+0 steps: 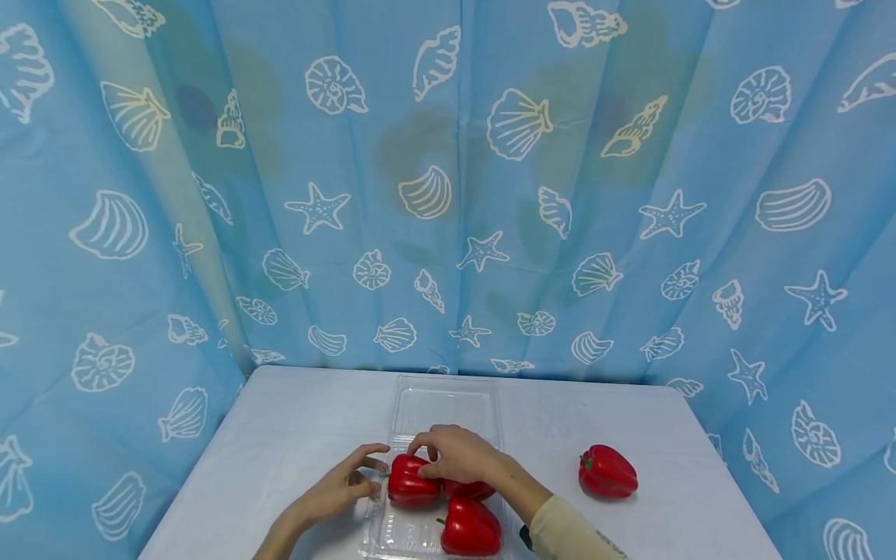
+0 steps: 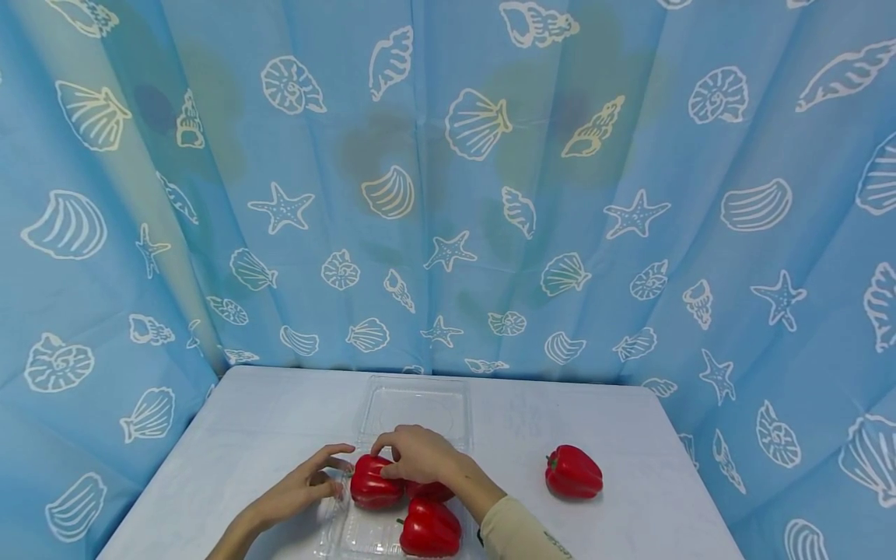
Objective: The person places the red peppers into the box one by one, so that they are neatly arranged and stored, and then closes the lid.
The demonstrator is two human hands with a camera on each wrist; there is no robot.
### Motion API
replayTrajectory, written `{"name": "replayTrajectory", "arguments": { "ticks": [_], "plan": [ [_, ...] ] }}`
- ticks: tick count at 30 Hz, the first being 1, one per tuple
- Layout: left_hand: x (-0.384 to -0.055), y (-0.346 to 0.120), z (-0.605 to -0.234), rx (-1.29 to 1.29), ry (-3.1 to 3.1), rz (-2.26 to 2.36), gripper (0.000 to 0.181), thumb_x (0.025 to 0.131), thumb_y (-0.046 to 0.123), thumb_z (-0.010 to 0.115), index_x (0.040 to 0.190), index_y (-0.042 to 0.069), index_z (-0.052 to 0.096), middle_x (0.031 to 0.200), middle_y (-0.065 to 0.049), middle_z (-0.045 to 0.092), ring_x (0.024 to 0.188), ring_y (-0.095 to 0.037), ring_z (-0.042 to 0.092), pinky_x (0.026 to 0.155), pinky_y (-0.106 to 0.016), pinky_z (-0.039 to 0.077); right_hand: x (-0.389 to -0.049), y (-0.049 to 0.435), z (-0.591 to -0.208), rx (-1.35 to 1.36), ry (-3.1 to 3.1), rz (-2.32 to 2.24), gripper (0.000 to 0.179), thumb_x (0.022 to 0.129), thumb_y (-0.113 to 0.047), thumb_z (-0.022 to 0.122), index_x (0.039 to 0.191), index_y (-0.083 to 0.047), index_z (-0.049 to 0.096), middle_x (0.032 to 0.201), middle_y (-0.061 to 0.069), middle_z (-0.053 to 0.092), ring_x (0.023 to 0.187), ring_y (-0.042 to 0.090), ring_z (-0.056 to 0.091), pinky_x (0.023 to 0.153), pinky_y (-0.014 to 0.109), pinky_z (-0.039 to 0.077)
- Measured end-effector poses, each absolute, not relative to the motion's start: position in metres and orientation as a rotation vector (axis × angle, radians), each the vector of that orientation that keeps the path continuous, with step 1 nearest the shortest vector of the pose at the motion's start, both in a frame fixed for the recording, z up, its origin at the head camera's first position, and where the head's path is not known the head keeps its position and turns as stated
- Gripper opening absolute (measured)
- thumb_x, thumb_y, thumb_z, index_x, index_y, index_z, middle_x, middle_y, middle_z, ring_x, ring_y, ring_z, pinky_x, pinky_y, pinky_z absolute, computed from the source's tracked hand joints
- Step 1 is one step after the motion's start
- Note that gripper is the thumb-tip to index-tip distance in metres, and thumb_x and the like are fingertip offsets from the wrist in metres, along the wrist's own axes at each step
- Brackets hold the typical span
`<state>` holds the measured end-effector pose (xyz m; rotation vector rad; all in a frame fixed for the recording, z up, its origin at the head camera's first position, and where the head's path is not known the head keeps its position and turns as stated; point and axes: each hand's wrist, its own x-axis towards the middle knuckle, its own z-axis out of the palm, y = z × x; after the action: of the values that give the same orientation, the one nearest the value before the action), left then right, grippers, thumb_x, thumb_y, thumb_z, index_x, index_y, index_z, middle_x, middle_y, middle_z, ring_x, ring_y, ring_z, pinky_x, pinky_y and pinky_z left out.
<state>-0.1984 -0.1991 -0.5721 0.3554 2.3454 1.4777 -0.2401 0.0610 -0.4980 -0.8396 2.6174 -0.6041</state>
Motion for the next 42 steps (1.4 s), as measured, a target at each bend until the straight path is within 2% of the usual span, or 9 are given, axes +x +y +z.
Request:
{"name": "replayTrajectory", "arguments": {
  "ticks": [16, 25, 32, 38, 42],
  "plan": [
    [-0.199, -0.199, -0.573, 0.388, 2.338, 1.477, 0.064, 0.094, 0.031, 0.068, 0.150, 0.018, 0.041, 0.131, -0.015, 0.059, 0.092, -0.020, 0.065, 0.090, -0.056, 0.050, -0.241, 0.067, -0.494, -0.834, 2.608, -0.664, 0.049, 0.077, -0.031, 0.087, 0.122, -0.039, 0.068, 0.093, -0.013, 0.062, 0.080, 0.004, 0.056, 0.064, 0.019, 0.052],
    [-0.198, -0.197, -0.571, 0.372, 2.357, 1.459, 0.064, 0.093, 0.031, 0.069, 0.149, 0.019, 0.041, 0.131, -0.015, 0.059, 0.091, -0.020, 0.064, 0.090, -0.055, 0.050, -0.247, 0.094, -0.481, -0.854, 2.579, -0.822, 0.040, 0.084, -0.023, 0.082, 0.122, -0.027, 0.070, 0.092, -0.010, 0.065, 0.080, 0.007, 0.058, 0.064, 0.020, 0.054],
    [-0.197, -0.197, -0.569, 0.355, 2.368, 1.445, 0.065, 0.092, 0.031, 0.069, 0.150, 0.019, 0.041, 0.130, -0.013, 0.060, 0.092, -0.019, 0.064, 0.092, -0.055, 0.049, -0.248, 0.123, -0.474, -0.804, 2.490, -0.867, 0.031, 0.083, -0.014, 0.080, 0.113, -0.019, 0.071, 0.085, -0.005, 0.063, 0.072, 0.012, 0.059, 0.062, 0.024, 0.056],
    [-0.198, -0.197, -0.570, 0.330, 2.374, 1.443, 0.066, 0.090, 0.031, 0.071, 0.149, 0.021, 0.043, 0.130, -0.012, 0.060, 0.095, -0.020, 0.063, 0.092, -0.055, 0.050, -0.249, 0.137, -0.483, -0.792, 2.465, -0.795, 0.025, 0.083, -0.014, 0.079, 0.106, -0.021, 0.070, 0.082, -0.007, 0.063, 0.074, 0.011, 0.058, 0.065, 0.025, 0.053],
    [-0.198, -0.197, -0.572, 0.329, 2.363, 1.451, 0.067, 0.089, 0.032, 0.071, 0.149, 0.020, 0.042, 0.130, -0.012, 0.060, 0.096, -0.020, 0.063, 0.091, -0.055, 0.051, -0.248, 0.141, -0.489, -0.763, 2.457, -0.787, 0.027, 0.081, -0.012, 0.080, 0.104, -0.022, 0.068, 0.083, -0.006, 0.063, 0.076, 0.011, 0.058, 0.065, 0.026, 0.053]
  ]
}}
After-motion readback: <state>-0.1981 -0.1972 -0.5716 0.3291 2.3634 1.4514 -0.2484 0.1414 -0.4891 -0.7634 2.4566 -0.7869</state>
